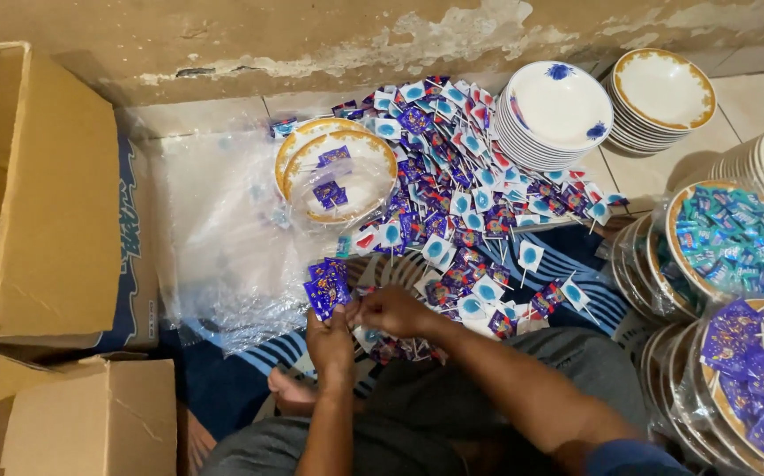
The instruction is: Arranging small packets onto decorative plates and preparing them for final packaging.
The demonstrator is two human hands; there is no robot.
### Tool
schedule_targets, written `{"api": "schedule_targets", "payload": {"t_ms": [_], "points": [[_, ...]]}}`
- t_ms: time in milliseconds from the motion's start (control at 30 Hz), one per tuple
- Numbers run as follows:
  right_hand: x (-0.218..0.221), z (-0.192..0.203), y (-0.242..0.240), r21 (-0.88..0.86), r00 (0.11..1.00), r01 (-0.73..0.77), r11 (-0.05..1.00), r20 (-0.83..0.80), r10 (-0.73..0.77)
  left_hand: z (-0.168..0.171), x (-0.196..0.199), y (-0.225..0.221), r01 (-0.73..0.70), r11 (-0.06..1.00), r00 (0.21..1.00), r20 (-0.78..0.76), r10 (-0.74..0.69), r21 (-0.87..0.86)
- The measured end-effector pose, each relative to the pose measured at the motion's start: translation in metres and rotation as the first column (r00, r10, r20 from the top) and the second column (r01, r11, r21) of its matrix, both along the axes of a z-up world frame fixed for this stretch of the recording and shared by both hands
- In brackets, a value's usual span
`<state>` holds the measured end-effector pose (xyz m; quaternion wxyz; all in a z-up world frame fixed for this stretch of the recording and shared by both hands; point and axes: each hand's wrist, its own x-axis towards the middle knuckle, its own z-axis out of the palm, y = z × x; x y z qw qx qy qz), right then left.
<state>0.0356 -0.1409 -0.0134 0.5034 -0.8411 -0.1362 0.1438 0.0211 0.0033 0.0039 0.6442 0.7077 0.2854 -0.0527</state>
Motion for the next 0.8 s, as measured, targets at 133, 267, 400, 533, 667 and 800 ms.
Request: {"api": "schedule_targets", "payload": {"t_ms": [133,267,400,533,667,800], "points": [[0.065,-0.013,-0.031,-0.325,0.986,0.163,0.931,0.095,-0.14,-0.001,-0.004,0.005,-0.069,0.971,0.994,0.072,0.087,-0.227],[0.105,-0.081,-0.054,-0.65,0.788,0.413,0.638,0.606,0.108,-0.015,0.0,0.004,-0.021,0.947,0.998,0.057,0.041,-0.319],[0.108,-0.125,-0.066,-0.761,0.725,0.478,0.439,0.624,0.292,-0.018,0.002,0.001,0.007,0.94,0.995,0.098,0.028,-0.34],[0.073,-0.116,-0.065,-0.716,0.78,0.466,0.52,0.61,0.141,-0.027,-0.002,0.003,0.028,0.952,0.995,0.101,0.003,-0.304],[0.036,-0.068,-0.066,-0.796,0.901,0.339,0.501,0.428,0.07,-0.009,-0.001,0.003,0.033,0.963,0.998,0.065,-0.016,-0.269],[0.002,-0.031,-0.065,-0.572,0.905,0.362,0.736,0.029,-0.423,-0.001,-0.002,0.004,0.024,0.968,0.995,0.098,0.001,-0.25]]}}
